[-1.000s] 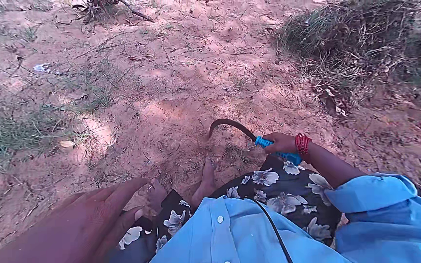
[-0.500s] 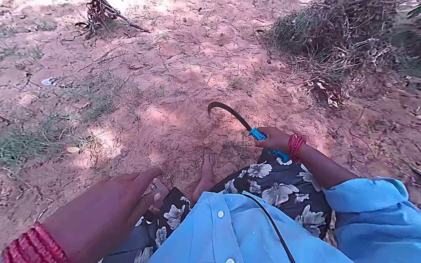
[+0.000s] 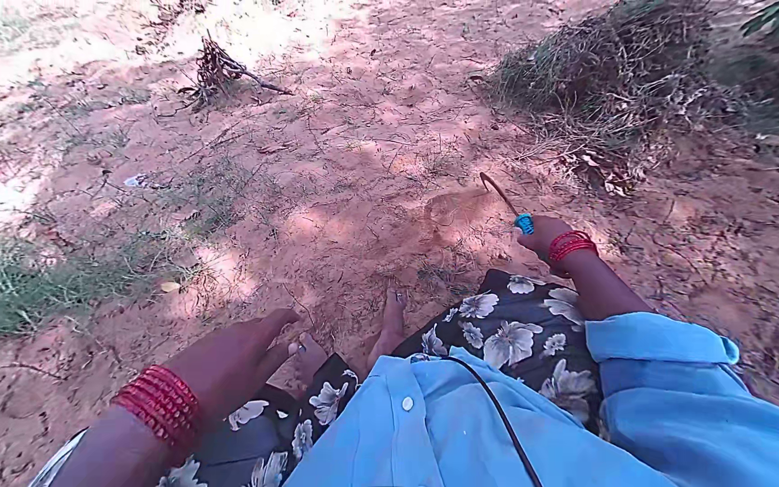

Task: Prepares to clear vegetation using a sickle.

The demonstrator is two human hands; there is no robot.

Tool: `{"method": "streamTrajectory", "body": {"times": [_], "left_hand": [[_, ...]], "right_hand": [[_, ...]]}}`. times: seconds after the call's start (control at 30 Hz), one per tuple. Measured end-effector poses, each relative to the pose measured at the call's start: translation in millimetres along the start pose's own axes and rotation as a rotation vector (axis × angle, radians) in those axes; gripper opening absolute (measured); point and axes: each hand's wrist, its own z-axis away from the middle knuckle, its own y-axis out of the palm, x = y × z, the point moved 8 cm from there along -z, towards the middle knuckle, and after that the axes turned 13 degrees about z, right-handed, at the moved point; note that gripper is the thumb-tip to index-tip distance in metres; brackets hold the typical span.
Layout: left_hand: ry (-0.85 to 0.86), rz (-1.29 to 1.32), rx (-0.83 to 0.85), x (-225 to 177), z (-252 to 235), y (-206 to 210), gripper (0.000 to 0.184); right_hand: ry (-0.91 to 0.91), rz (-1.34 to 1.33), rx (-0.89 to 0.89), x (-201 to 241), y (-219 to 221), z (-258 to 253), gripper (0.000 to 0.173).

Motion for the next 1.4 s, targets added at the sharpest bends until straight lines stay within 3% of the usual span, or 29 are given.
{"method": "streamTrajectory", "body": {"times": [0.13, 0.27, 0.33, 0.5, 0.6, 0.67, 0.8, 0.9, 1.0, 1.13, 1.3, 1.4], "left_hand": [[0.146, -0.010, 0.126, -32.1, -10.9, 6.8, 0.047], [0.268, 0.038, 0.059, -86.8, -40.3, 1.4, 0.055], [0.336, 0.263, -0.056, -116.2, -66.6, -4.6, 0.058], [0.384, 1.283, -0.275, -146.9, -132.1, -9.3, 0.055], [0.338, 1.661, -0.479, -119.1, -157.0, -5.8, 0.036], [0.177, 1.735, -0.545, -71.0, -178.5, 7.4, 0.030], [-0.181, 1.619, -0.701, 39.3, -214.9, 52.4, 0.009], [-0.169, 1.456, -0.689, 62.0, -232.6, 76.6, 0.041], [-0.105, 1.419, -0.565, 42.3, -253.9, 87.7, 0.039], [-0.106, 1.097, -0.317, 8.4, -288.8, 93.5, 0.049], [-0.190, 0.605, -0.205, -29.9, -333.2, 100.2, 0.049], [-0.205, 0.501, -0.127, -38.2, -350.0, 100.9, 0.049]], "right_hand": [[0.027, -0.264, -0.144, -27.0, -16.1, 23.2, 0.049], [-0.143, -0.514, -0.179, 16.2, -32.6, 57.9, 0.045], [-0.203, -0.409, -0.240, 55.9, -54.3, 81.3, 0.049], [-0.358, -0.268, -0.332, 172.7, -60.5, 125.3, 0.063], [-0.667, -0.153, -0.028, 226.3, -26.5, 140.2, 0.062], [-0.794, -0.190, 0.037, 224.5, -23.8, 131.9, 0.052], [-0.481, -0.514, -0.335, 155.5, -43.3, 64.0, 0.036], [-0.329, -0.653, -0.479, 124.3, -52.2, 44.0, 0.036], [-0.376, -0.716, -0.566, 127.0, -60.2, 50.7, 0.035], [-0.436, -0.735, -0.658, 132.0, -58.2, 51.8, 0.031], [-0.363, -0.778, -0.641, 122.5, -52.0, 39.8, 0.025], [-0.343, -0.778, -0.590, 125.0, -48.9, 33.3, 0.025]]}}
